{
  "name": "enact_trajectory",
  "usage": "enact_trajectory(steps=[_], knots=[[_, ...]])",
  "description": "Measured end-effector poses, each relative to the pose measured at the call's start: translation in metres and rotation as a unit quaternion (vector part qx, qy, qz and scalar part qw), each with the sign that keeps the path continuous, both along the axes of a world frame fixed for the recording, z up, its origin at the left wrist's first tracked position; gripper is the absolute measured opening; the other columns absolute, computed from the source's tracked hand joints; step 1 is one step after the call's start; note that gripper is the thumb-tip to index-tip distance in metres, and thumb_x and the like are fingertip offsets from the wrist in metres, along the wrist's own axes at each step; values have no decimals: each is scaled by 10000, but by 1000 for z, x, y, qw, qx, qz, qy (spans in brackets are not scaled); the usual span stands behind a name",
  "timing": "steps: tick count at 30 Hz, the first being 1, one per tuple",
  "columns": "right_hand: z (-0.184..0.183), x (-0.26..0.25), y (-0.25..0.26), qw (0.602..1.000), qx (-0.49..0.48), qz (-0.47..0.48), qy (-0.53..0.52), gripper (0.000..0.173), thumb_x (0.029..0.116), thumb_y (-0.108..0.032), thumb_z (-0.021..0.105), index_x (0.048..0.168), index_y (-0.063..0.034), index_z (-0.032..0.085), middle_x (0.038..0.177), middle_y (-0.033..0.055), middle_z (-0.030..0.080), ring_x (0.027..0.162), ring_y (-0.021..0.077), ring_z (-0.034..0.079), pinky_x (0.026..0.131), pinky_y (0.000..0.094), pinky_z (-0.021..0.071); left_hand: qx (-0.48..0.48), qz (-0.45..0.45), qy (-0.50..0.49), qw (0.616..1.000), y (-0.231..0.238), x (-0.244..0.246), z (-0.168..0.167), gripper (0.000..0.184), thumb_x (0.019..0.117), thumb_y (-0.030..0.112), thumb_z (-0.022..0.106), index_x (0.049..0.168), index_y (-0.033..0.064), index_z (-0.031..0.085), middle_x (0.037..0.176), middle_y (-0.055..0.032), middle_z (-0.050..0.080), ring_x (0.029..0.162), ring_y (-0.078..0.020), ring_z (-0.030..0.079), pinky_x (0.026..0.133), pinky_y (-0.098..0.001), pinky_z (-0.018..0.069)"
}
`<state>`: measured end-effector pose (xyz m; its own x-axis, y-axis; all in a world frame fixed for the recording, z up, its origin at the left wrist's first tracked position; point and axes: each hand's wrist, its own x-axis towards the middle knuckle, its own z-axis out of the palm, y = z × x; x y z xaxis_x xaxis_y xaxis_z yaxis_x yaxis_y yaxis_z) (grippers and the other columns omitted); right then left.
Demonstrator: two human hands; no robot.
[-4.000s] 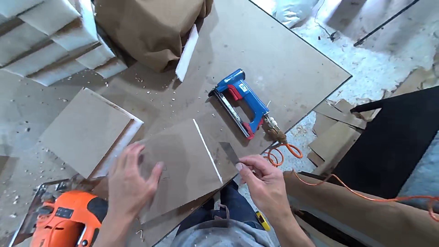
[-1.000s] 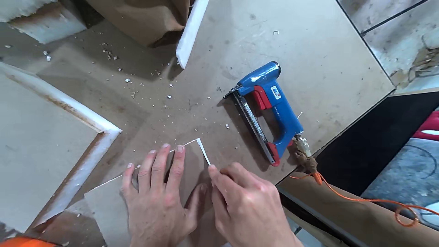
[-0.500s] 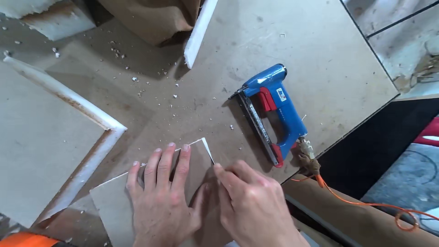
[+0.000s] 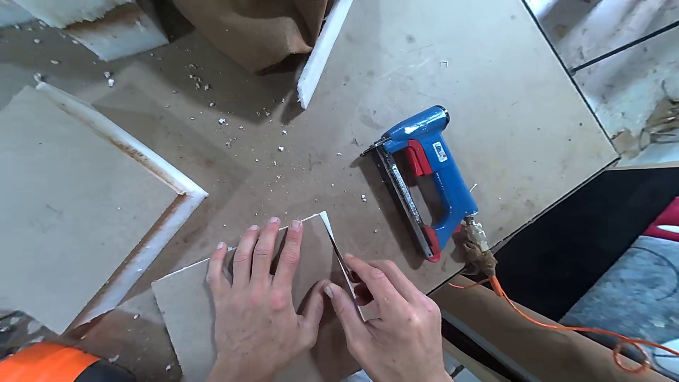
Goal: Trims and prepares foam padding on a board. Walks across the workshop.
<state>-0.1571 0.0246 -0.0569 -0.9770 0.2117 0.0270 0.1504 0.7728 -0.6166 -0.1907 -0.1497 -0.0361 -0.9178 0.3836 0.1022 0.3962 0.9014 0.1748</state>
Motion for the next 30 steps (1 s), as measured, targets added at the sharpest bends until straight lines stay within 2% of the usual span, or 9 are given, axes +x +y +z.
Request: enact_trajectory(steps=[3,5,9,15,18,22,25,30], knots=[[-4,-1,-3,999,-8,-17,38,226,922,-294,738,952,-82,812,859,50,752,750,105,716,667,237,602,3,1,1,1000,1,0,-1,717,881,663,562,1436,213,617,1445,-137,589,1351,-384,526,1090,-694,324],[-7,-2,-4,998,14,-25,63,184,922,-250,726,887,-91,812,799,38,743,706,97,706,623,225,585,3,1,-2,1000,1,0,-1,724,888,676,549,1445,218,608,1452,-140,583,1354,-389,522,1096,-696,317],[-4,-4,-3,993,59,-23,100,199,914,-238,713,810,-87,791,691,29,688,604,95,656,517,216,523,3,-2,-4,1000,2,-1,2,735,879,668,572,1443,198,609,1440,-152,588,1342,-391,534,1087,-701,324],[-3,-19,-8,988,135,-9,75,223,871,-231,697,691,-100,712,582,2,609,510,102,621,436,254,483,1,-9,-2,1000,1,1,2,740,878,651,570,1454,188,598,1464,-156,568,1353,-409,518,1089,-716,312],[8,-17,-6,988,145,9,47,241,908,-232,672,711,-102,721,598,6,619,525,112,631,433,261,480,1,-6,2,1000,0,1,3,740,876,661,567,1449,195,605,1457,-150,578,1350,-406,523,1088,-704,322],[12,-18,-8,989,142,14,24,229,855,-223,701,662,-99,686,560,8,587,495,112,617,423,277,465,3,-8,-3,1000,0,2,2,746,864,642,579,1467,203,584,1473,-150,560,1365,-408,505,1096,-716,299],[14,-14,-4,988,149,22,20,240,910,-232,662,711,-109,717,608,8,627,533,115,638,433,276,486,4,-4,-2,1000,1,0,3,760,869,670,572,1469,204,584,1463,-145,572,1355,-400,516,1099,-702,309],[19,-14,-4,989,144,32,2,241,880,-224,678,668,-109,683,572,9,593,500,114,619,419,282,460,2,-5,-6,1000,0,2,3,772,862,666,564,1487,212,562,1487,-141,550,1373,-401,499,1104,-704,299]])
